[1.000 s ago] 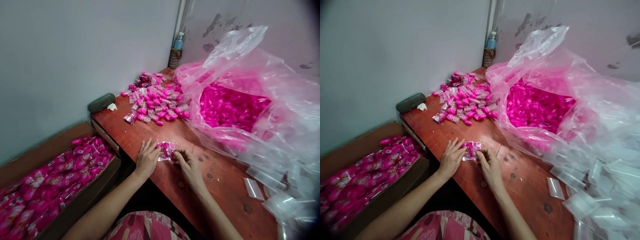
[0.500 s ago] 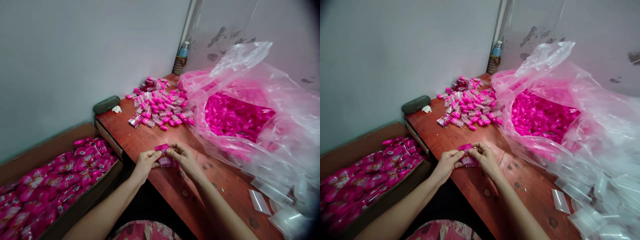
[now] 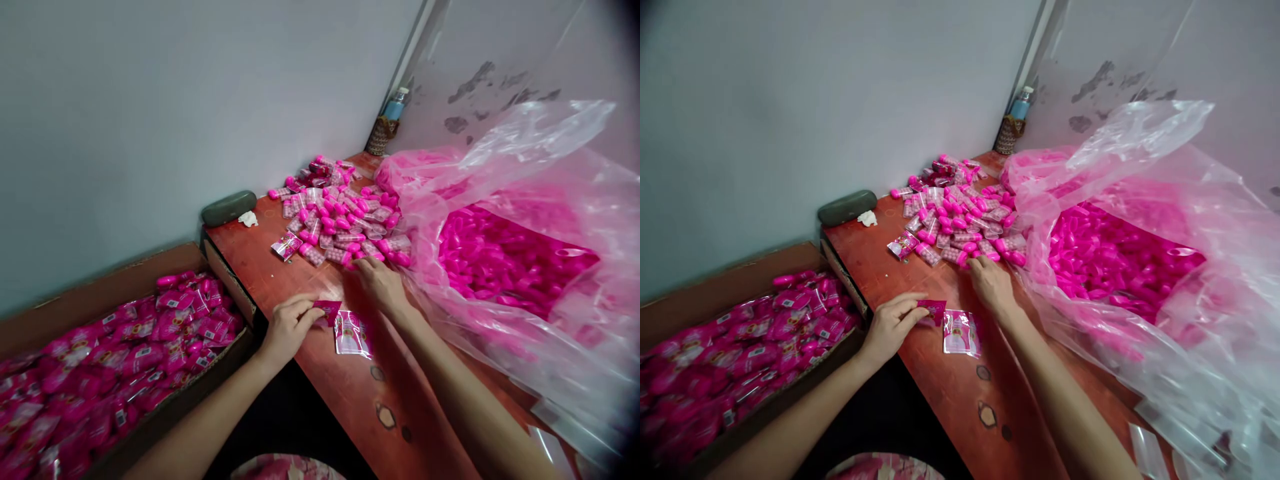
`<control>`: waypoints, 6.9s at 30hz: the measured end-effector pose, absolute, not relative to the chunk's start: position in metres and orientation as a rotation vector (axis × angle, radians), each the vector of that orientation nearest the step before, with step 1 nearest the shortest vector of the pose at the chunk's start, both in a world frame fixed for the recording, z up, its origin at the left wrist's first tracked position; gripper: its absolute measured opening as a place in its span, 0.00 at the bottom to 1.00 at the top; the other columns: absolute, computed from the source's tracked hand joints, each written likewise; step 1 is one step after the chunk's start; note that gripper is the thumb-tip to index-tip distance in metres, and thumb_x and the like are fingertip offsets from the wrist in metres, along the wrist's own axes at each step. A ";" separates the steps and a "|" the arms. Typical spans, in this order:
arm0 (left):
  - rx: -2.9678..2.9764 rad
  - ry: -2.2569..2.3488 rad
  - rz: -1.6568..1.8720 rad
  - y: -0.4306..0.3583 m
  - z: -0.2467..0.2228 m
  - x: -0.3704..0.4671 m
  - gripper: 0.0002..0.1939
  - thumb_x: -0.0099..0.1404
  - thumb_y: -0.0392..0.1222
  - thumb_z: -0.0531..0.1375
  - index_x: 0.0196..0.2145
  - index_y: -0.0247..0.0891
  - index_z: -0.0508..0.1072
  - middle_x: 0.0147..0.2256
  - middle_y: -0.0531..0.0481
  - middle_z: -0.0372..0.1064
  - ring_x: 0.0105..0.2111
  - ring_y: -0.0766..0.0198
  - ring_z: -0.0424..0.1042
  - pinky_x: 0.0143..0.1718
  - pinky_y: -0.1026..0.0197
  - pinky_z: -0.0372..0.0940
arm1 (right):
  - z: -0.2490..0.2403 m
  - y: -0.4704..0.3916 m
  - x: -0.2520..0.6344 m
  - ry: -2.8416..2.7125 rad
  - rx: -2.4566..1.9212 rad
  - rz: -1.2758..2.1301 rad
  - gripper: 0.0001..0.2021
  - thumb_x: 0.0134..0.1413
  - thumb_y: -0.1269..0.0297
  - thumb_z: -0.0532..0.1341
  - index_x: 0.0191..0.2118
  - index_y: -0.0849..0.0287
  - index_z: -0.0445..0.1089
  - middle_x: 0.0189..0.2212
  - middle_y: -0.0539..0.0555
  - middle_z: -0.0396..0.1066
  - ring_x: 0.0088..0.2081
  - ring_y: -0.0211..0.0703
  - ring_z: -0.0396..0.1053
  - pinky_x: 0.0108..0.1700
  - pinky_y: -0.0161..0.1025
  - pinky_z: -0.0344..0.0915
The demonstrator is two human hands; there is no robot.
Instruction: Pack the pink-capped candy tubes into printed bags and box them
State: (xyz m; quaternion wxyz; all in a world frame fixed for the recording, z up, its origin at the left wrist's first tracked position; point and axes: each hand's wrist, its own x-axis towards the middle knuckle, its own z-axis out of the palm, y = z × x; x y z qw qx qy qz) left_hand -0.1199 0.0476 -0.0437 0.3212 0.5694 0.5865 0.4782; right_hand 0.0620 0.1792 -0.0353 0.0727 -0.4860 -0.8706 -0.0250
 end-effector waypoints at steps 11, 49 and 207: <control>1.712 1.142 1.127 0.067 -0.046 -0.095 0.09 0.59 0.39 0.56 0.27 0.37 0.74 0.41 0.45 0.69 0.40 0.61 0.68 0.43 0.60 0.61 | 0.014 0.136 0.103 -2.652 -0.765 0.358 0.14 0.58 0.70 0.48 0.46 0.53 0.65 0.44 0.56 0.66 0.43 0.43 0.66 0.43 0.41 0.65; 2.043 1.438 1.264 0.029 -0.084 -0.086 0.11 0.58 0.29 0.51 0.22 0.35 0.69 0.28 0.48 0.62 0.27 0.67 0.63 0.28 0.64 0.61 | -0.032 0.066 0.041 -2.250 -1.056 0.584 0.23 0.56 0.65 0.53 0.57 0.53 0.50 0.49 0.60 0.63 0.49 0.50 0.62 0.48 0.50 0.62; 0.482 0.806 1.005 0.027 -0.031 -0.029 0.13 0.50 0.43 0.64 0.23 0.30 0.68 0.18 0.51 0.65 0.15 0.70 0.62 0.14 0.68 0.56 | -0.043 -0.023 0.082 -1.238 -1.414 1.315 0.15 0.54 0.52 0.52 0.40 0.58 0.61 0.23 0.48 0.67 0.17 0.33 0.65 0.18 0.31 0.65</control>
